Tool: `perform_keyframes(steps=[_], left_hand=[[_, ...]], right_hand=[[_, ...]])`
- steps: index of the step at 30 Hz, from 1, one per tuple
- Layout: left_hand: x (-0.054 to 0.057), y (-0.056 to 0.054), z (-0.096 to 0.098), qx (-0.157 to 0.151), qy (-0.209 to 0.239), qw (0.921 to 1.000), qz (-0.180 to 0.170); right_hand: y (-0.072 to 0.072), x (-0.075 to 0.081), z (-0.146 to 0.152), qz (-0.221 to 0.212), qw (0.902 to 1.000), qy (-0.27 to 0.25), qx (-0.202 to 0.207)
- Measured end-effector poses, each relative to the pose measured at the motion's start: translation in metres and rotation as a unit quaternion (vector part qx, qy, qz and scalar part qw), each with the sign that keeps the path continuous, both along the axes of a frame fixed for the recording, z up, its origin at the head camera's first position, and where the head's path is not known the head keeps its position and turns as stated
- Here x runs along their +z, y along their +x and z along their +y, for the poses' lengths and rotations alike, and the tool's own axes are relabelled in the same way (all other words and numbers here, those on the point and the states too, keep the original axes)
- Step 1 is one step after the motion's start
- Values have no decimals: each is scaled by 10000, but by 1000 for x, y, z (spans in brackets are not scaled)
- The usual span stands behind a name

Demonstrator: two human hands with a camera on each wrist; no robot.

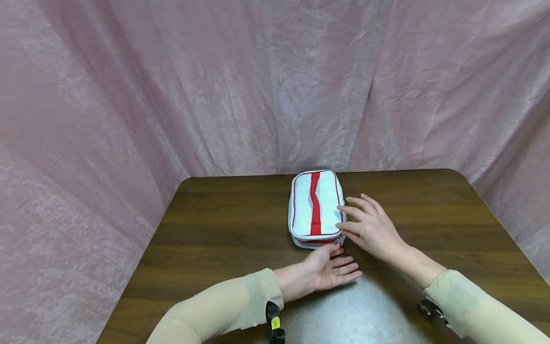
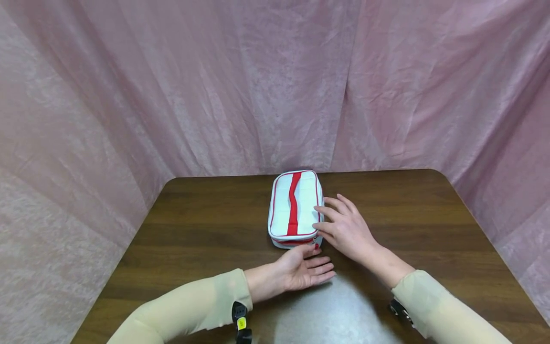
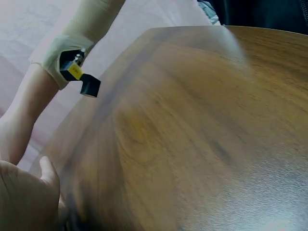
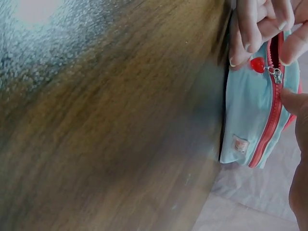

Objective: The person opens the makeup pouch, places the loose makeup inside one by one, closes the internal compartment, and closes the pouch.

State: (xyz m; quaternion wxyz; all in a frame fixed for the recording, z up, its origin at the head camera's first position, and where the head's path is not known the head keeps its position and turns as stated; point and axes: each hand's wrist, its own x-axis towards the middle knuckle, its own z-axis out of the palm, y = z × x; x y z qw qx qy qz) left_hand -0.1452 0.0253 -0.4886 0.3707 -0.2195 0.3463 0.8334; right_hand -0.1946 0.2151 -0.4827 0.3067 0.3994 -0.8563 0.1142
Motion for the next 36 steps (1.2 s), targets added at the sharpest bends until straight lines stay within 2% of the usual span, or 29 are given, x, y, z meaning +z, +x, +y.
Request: perform_keyframes(steps=[4,7,14,17,25,36], left_hand=[[-2,3,-1,54,-80,9999,88],[-2,8,-4,134,-234,9991,317],[1,16,-11,755,-539,9913,935],[1,15,-10,869,-603,9884,1093],[-4,11,-1,868,-841,9852,1217],[-7,8,2,1080,-1097,9794,1305]], right_hand=[[0,1,-2,96,9999,-34,16],[0,1,-5,147,9999,-46,35],[-1,2,-7,199,9997,-105,31],[-1,2,-7,217,9997,-103,6],[0,4,-13,163,9997,-131,-92],[0,4,-24,220,9996,-176,-42]])
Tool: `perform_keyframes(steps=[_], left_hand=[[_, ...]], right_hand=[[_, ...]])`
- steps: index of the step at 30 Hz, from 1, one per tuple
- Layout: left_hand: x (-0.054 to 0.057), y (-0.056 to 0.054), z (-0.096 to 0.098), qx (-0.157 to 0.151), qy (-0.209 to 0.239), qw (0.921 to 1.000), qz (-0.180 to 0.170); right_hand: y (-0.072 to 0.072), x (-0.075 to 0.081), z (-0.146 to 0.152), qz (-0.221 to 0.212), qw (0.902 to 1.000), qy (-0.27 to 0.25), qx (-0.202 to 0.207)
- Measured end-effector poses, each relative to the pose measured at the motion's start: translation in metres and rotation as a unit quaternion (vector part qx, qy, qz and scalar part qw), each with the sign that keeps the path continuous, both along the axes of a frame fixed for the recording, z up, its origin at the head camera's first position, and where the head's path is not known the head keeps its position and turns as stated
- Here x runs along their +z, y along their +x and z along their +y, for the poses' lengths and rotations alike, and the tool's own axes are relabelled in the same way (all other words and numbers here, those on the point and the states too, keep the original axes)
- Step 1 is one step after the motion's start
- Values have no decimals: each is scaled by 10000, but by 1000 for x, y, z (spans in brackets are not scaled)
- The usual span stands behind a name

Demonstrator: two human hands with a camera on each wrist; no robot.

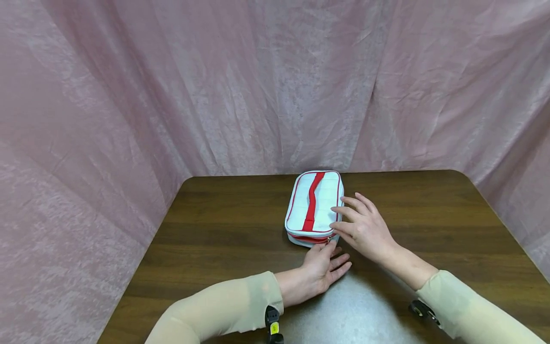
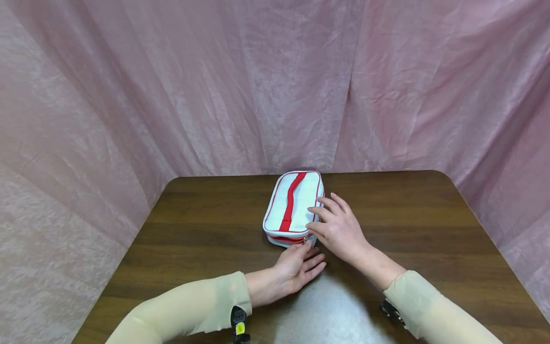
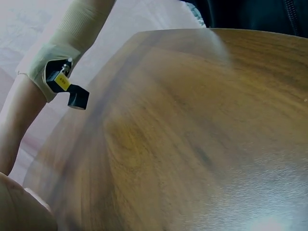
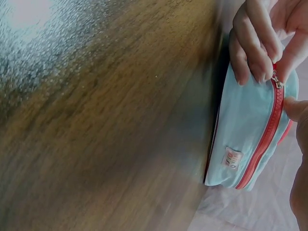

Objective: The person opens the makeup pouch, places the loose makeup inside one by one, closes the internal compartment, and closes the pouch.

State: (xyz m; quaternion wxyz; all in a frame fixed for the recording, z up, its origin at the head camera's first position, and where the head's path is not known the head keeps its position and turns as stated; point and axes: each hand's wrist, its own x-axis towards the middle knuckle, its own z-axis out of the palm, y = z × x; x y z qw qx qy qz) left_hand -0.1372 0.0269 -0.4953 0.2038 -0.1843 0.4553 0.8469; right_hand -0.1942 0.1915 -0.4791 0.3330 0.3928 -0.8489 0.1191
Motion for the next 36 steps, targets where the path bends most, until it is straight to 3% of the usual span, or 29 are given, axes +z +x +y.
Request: perform_keyframes(steps=[4,17,28,36], left_hand=[[-1,1,-5,-9,-54,10000,-58],[2,4,-21,-546,-530,9971,7],[6,2,-40,-873,-1258,9882,71],[10,-4,-58,-1337,-1826,9738,238]], right_hand=[[1,1,1,-73,10000,37,-28],[0,-2,1,3,10000,-7,40],[1,-6,3,388,9981,-303,377],[1,-7,6,465,9970,-462,400]])
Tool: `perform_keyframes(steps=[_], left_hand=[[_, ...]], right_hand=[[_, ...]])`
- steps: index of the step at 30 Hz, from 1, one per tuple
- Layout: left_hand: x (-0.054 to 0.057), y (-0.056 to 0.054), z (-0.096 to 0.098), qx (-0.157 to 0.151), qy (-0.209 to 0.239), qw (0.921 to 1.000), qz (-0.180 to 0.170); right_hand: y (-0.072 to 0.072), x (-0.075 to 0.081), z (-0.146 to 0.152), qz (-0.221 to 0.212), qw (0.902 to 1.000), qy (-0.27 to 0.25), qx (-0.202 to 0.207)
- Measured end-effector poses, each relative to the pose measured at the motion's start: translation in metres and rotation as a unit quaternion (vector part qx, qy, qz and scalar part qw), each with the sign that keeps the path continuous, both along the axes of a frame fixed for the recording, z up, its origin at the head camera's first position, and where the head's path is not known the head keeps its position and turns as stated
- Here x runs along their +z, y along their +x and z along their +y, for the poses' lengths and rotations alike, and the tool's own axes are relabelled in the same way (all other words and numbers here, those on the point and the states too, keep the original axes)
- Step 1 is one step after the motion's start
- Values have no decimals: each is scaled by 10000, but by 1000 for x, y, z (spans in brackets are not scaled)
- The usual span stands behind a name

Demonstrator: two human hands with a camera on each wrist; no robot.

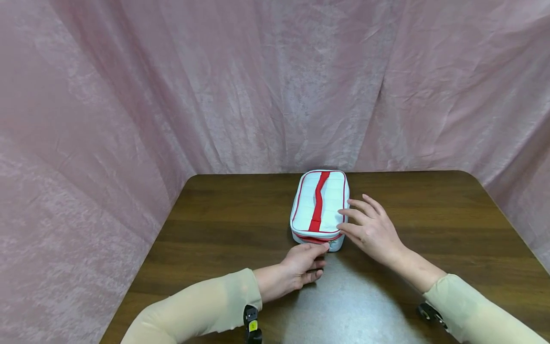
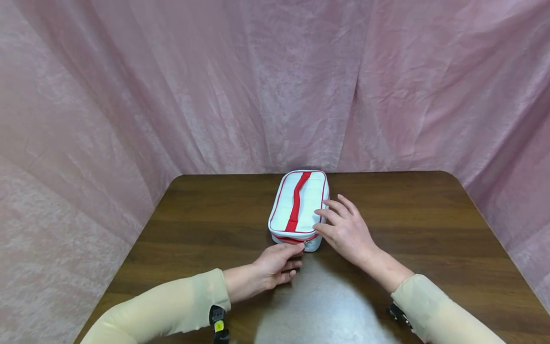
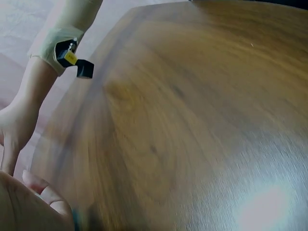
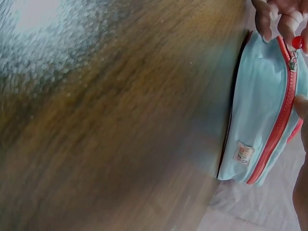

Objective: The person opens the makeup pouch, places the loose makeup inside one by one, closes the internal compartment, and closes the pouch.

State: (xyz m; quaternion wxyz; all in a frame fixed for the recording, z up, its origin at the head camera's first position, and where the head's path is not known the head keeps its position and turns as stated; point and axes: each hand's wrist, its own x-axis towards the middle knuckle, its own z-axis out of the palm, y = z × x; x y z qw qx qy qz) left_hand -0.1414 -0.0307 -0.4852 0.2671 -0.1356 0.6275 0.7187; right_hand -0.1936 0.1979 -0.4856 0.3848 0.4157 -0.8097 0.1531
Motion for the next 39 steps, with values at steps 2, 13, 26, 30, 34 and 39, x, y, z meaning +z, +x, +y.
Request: perform_keyframes(steps=[2,13,26,30,34,39], left_hand=[[1,0,-5,-106,-165,9998,98],[6,-4,-25,-465,-1037,9910,705],[7,-10,-40,-657,-1180,9866,911],[6,-13,-47,-767,-1324,9822,1093],[6,-16,-54,-894,-1484,9768,1260],[5,-22,-64,-1155,-1746,9610,1808]], right_hand=[[0,0,0,15,10000,-19,-2],[1,-1,0,-37,10000,-51,-3],[1,-2,0,3,10000,-65,12],[2,-3,1,-19,10000,-81,27],[3,-3,1,-7,10000,-78,52],[4,-4,2,34,9999,-119,103]])
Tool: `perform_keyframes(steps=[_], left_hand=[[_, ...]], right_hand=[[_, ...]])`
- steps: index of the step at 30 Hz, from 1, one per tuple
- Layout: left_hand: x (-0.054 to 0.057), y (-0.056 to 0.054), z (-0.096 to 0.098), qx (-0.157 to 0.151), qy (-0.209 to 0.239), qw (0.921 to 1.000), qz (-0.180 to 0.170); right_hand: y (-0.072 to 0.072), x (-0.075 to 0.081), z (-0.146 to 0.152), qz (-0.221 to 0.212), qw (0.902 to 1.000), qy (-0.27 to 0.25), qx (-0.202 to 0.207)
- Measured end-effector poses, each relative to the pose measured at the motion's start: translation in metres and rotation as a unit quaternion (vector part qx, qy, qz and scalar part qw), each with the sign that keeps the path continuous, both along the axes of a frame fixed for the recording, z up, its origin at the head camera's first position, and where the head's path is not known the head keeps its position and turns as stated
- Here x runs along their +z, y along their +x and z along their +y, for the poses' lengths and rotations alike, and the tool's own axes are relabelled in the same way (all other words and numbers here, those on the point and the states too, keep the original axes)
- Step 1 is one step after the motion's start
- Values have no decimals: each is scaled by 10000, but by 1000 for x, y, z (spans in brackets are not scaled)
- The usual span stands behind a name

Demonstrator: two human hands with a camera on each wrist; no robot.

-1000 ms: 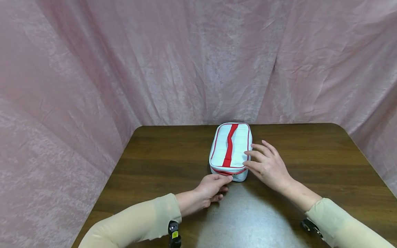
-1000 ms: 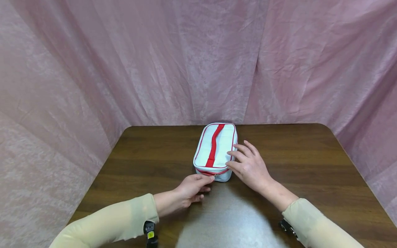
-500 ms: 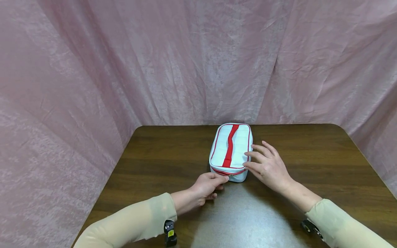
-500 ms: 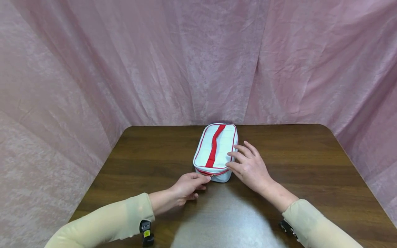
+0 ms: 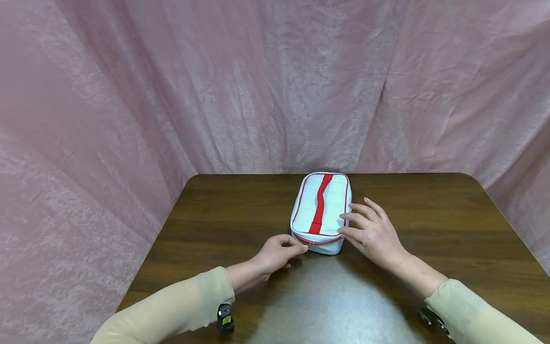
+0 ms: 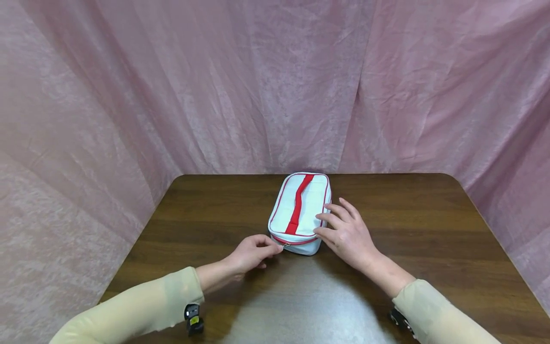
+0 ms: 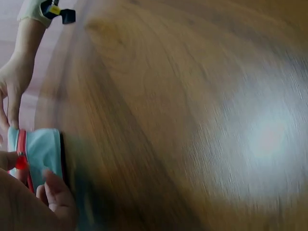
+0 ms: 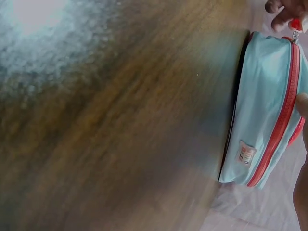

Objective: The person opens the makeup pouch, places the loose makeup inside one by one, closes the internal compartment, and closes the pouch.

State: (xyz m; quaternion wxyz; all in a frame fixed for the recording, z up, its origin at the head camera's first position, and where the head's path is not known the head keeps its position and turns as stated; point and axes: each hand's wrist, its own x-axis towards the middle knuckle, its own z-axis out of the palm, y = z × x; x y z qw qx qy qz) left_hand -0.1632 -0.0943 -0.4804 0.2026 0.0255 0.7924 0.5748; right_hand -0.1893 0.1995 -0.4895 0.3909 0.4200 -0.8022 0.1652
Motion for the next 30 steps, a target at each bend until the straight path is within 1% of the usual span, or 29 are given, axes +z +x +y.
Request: perform_keyframes(steps=[2,4,6,8,11,16,20,24,30], left_hand=[[0,-3,-4,-180,-201,9992,294],[1,-6,-9,-375,-454,9961,653],[2,-8,-13,-537,-734,9902,1061],[3,-9,-16,-654,-992,9826,1427],[4,-9,-20,-677,-1217,9745,1758],[5,-10,-23,-662,-1501,9635,2117],[3,-13,-26,-634,-1635,9574,2293],[0,-17,-30,-549,-1649,9553,2392],[-2,-22,-35,-557,-1790,9512,2451]], right_hand=[[1,0,0,11,10000,-24,24],[1,0,0,28,10000,-52,46],[1,0,0,51,9999,-75,65],[1,0,1,69,9999,-93,77],[1,-1,1,107,9998,-117,75],[1,-2,1,113,9998,-130,53],[1,-3,2,113,9999,-116,34],[1,-4,3,174,9998,-117,22],[0,-5,4,205,9997,-127,47]])
